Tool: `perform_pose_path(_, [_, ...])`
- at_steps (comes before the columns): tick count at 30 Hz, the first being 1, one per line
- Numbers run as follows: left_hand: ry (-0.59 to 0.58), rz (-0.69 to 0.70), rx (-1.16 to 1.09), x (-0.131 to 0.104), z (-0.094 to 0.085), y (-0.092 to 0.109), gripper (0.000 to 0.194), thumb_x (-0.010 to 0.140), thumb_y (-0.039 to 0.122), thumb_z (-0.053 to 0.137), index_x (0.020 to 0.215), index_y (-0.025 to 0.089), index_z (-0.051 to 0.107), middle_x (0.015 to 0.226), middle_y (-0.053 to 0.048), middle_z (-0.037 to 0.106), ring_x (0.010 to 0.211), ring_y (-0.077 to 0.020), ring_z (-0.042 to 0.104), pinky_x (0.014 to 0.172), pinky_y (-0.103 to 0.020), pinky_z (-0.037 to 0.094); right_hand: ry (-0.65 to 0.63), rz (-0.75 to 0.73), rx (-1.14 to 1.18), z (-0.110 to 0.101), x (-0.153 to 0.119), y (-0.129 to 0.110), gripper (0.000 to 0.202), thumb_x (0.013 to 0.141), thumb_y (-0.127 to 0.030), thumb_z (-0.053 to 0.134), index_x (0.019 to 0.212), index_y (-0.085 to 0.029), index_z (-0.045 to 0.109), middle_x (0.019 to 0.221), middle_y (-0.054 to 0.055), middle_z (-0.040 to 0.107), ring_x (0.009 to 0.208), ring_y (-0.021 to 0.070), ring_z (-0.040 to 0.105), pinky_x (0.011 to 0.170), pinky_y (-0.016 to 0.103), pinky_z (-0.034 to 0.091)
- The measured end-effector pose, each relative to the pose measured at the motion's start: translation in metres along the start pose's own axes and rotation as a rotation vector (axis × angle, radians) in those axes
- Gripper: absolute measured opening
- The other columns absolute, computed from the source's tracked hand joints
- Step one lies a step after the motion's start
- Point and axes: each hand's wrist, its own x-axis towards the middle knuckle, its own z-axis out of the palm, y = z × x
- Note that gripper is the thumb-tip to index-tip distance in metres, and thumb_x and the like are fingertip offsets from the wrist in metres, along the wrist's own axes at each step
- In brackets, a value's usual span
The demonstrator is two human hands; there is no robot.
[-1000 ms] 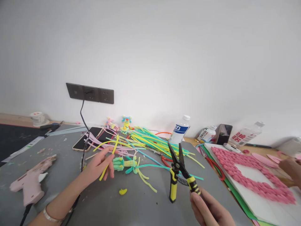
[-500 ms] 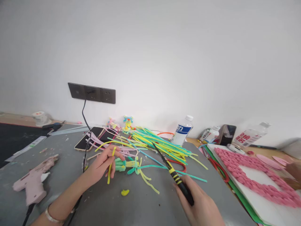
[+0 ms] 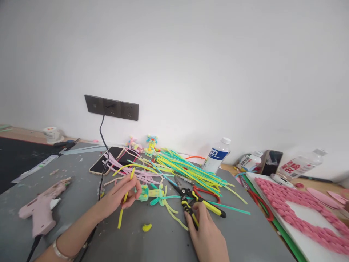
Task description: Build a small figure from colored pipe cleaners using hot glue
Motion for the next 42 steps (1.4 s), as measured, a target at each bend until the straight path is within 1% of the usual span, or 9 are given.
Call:
perform_pose_path(4, [-0.063, -0.055, 0.034, -0.001, 0.002, 0.001, 0.041, 0.100, 0.053, 0.035, 0.079, 0.018, 0.044, 0.072, 0.001, 0.058, 0.042, -0.0041, 0.038, 0.045, -0.022, 0.027, 0.178, -0.099, 0.180, -0.011, 0.015, -0.034, 0.028, 0.091, -0.049, 0.050, 0.098, -0.023, 0.057, 0.082, 0.005, 0.066, 0.064, 0.0208, 0.065, 0.053, 0.027, 0.048])
perform_pose_path(6, [-0.096, -0.064, 0.032, -0.001, 0.005, 0.001, 0.041, 0.100, 0.053, 0.037, 0.080, 0.019, 0.045, 0.070, 0.001, 0.060, 0.042, -0.0048, 0.039, 0.043, -0.021, 0.028, 0.105, -0.234, 0.353, -0.019, 0.027, -0.063, 0.023, 0.095, -0.042, 0.049, 0.099, -0.021, 0.060, 0.072, 0.002, 0.062, 0.062, 0.0178, 0.061, 0.057, 0.026, 0.048])
perform_pose_path(9, [-0.111, -0.058, 0.054, -0.002, 0.008, 0.001, 0.042, 0.099, 0.054, 0.039, 0.081, 0.018, 0.049, 0.068, -0.001, 0.062, 0.042, -0.0058, 0.042, 0.043, -0.019, 0.031, -0.106, -0.433, 0.575, -0.023, 0.045, -0.109, 0.017, 0.095, -0.032, 0.054, 0.104, -0.020, 0.063, 0.078, 0.002, 0.065, 0.068, 0.0157, 0.061, 0.063, 0.024, 0.049])
perform_pose_path(13, [-0.062, -0.023, 0.117, -0.001, 0.007, -0.003, 0.047, 0.097, 0.057, 0.041, 0.078, 0.016, 0.053, 0.059, -0.002, 0.064, 0.038, -0.0056, 0.042, 0.040, -0.018, 0.030, -0.231, -0.530, 0.777, -0.009, 0.063, -0.147, 0.008, 0.090, -0.020, 0.057, 0.090, -0.020, 0.065, 0.082, 0.003, 0.066, 0.073, 0.0152, 0.063, 0.065, 0.024, 0.050])
perform_pose_path(18, [0.015, -0.038, 0.125, 0.001, 0.005, -0.009, 0.045, 0.097, 0.059, 0.040, 0.091, 0.017, 0.054, 0.052, -0.002, 0.066, 0.032, -0.0076, 0.044, 0.036, -0.017, 0.033, -0.282, -0.404, 1.025, 0.017, 0.072, -0.145, 0.007, 0.086, -0.018, 0.062, 0.079, -0.020, 0.063, 0.066, -0.003, 0.061, 0.054, 0.0107, 0.058, 0.058, 0.023, 0.051])
perform_pose_path(22, [0.027, -0.074, 0.079, 0.001, 0.007, -0.010, 0.045, 0.096, 0.060, 0.041, 0.094, 0.017, 0.054, 0.051, -0.002, 0.067, 0.032, -0.0101, 0.050, 0.036, -0.018, 0.039, -0.199, -0.336, 1.110, 0.029, 0.070, -0.136, 0.005, 0.083, -0.020, 0.068, 0.079, -0.019, 0.068, 0.070, 0.001, 0.070, 0.061, 0.0137, 0.067, 0.062, 0.023, 0.055])
perform_pose_path(28, [0.031, -0.072, 0.131, -0.003, 0.007, -0.004, 0.049, 0.096, 0.057, 0.042, 0.068, 0.017, 0.051, 0.052, -0.006, 0.068, 0.039, -0.0102, 0.054, 0.041, -0.018, 0.040, -0.086, -0.479, 0.972, 0.028, 0.060, -0.134, 0.014, 0.088, -0.016, 0.064, 0.085, -0.021, 0.076, 0.082, 0.004, 0.080, 0.077, 0.0170, 0.076, 0.070, 0.022, 0.058])
perform_pose_path(35, [0.015, -0.091, 0.247, -0.007, 0.010, 0.000, 0.049, 0.097, 0.052, 0.040, 0.067, 0.016, 0.056, 0.057, -0.005, 0.067, 0.043, -0.0122, 0.056, 0.046, -0.021, 0.044, -0.114, -0.506, 0.886, 0.024, 0.054, -0.136, 0.014, 0.089, -0.015, 0.063, 0.085, -0.021, 0.075, 0.082, 0.003, 0.080, 0.075, 0.0181, 0.076, 0.069, 0.023, 0.058])
perform_pose_path(42, [-0.015, -0.019, 0.407, -0.011, 0.012, 0.008, 0.057, 0.101, 0.053, 0.031, 0.066, 0.017, 0.058, 0.054, -0.003, 0.061, 0.053, -0.0148, 0.059, 0.062, -0.025, 0.047, 0.013, -0.588, 0.875, 0.020, 0.049, -0.137, 0.014, 0.089, -0.013, 0.062, 0.085, -0.023, 0.070, 0.084, 0.003, 0.080, 0.075, 0.0169, 0.076, 0.069, 0.023, 0.059])
